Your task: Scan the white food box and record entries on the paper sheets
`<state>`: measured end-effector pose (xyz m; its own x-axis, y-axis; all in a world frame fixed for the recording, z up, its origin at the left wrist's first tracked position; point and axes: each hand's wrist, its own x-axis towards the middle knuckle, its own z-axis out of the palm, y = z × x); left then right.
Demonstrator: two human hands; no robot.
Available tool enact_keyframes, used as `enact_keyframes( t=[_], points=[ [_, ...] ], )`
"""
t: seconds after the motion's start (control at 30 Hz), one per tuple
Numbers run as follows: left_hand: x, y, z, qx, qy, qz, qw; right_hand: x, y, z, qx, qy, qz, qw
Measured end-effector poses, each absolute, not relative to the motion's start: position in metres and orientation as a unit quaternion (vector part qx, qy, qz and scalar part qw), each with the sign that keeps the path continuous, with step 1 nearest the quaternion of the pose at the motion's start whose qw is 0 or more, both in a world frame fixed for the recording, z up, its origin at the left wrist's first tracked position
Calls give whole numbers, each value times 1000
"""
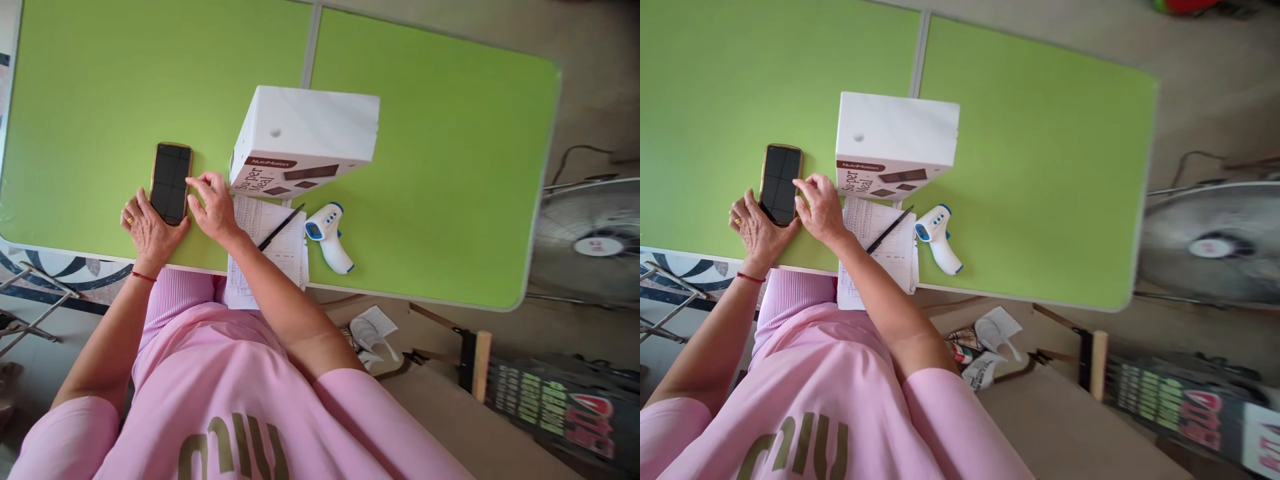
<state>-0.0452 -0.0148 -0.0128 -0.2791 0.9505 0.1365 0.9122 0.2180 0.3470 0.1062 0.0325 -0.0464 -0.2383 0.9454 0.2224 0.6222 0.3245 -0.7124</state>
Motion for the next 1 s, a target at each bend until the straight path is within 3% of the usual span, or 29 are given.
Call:
enact_keyframes(
  t=[0.57,0.8,1.0],
  points=[
    [-48,-14,-18,598,775,195,69,93,34,-40,-424,-823,240,292],
    [-46,-12,-7,582,790,158,109,85,84,-68,-581,-730,187,306],
    [-44,-12,0,573,796,146,130,90,66,-75,-542,-732,197,363]
  ],
)
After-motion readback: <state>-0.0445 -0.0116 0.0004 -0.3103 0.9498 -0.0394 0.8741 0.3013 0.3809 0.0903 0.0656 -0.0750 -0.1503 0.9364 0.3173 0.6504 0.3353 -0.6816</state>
